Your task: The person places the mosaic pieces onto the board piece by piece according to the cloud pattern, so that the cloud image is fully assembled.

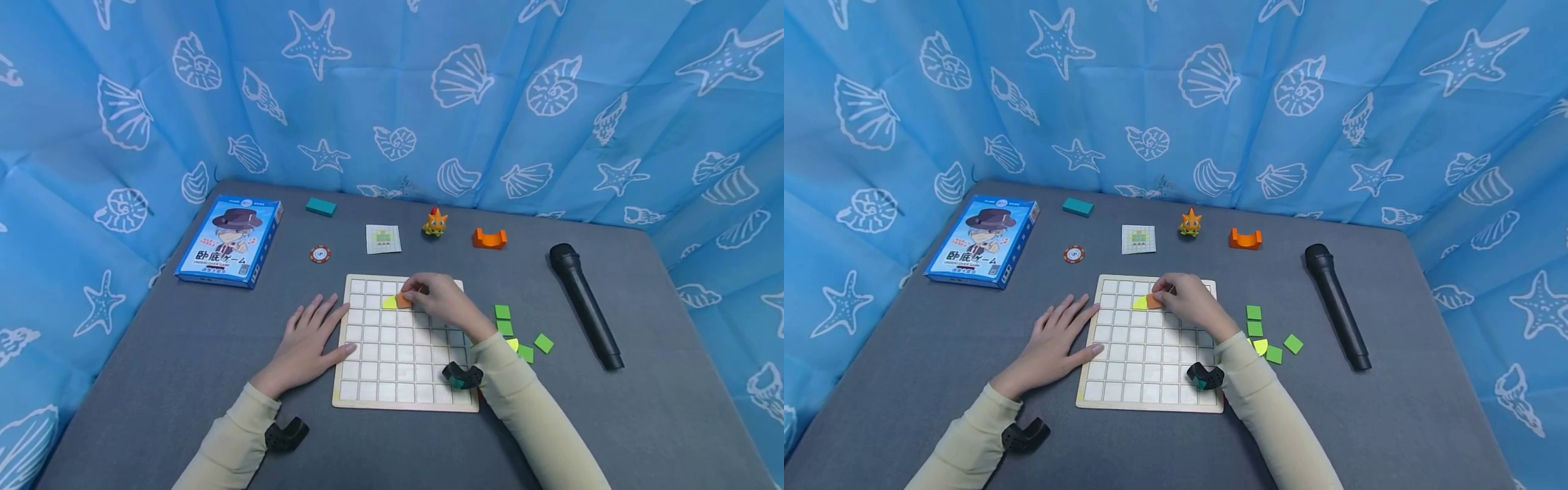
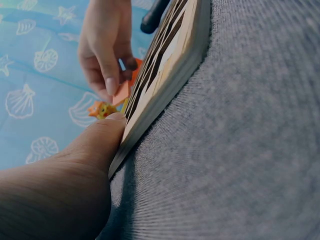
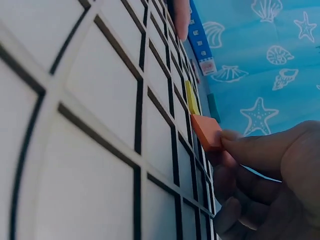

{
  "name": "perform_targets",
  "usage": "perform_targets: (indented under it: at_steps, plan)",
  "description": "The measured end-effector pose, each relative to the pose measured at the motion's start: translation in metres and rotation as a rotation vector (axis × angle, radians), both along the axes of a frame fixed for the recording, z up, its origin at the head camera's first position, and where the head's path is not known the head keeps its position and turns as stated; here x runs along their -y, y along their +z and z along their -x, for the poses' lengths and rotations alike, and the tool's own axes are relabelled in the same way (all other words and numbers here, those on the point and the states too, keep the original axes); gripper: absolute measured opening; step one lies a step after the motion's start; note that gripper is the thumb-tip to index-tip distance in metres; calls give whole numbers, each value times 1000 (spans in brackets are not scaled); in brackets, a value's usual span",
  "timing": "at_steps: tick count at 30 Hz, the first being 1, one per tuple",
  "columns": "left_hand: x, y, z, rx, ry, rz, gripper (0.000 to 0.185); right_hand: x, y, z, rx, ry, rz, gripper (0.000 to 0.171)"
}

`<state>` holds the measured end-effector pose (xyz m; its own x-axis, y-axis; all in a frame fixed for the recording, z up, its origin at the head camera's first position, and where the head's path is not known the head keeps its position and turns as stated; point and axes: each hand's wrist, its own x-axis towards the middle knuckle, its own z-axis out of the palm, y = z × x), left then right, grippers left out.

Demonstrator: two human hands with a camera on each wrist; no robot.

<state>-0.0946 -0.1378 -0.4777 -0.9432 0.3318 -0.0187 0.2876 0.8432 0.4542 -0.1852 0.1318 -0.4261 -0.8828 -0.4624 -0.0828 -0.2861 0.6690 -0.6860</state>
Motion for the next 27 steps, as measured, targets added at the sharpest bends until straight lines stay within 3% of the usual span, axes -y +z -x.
perform_targets:
  at_steps: [18,27]
  plan:
    - [1,-1,1,-1,-8,-15,76,1,-3,-2,-53,23,-60,6]
    - [1,0,1,-5,-8,-25,75,1,-3,-7,-56,39,-135,17]
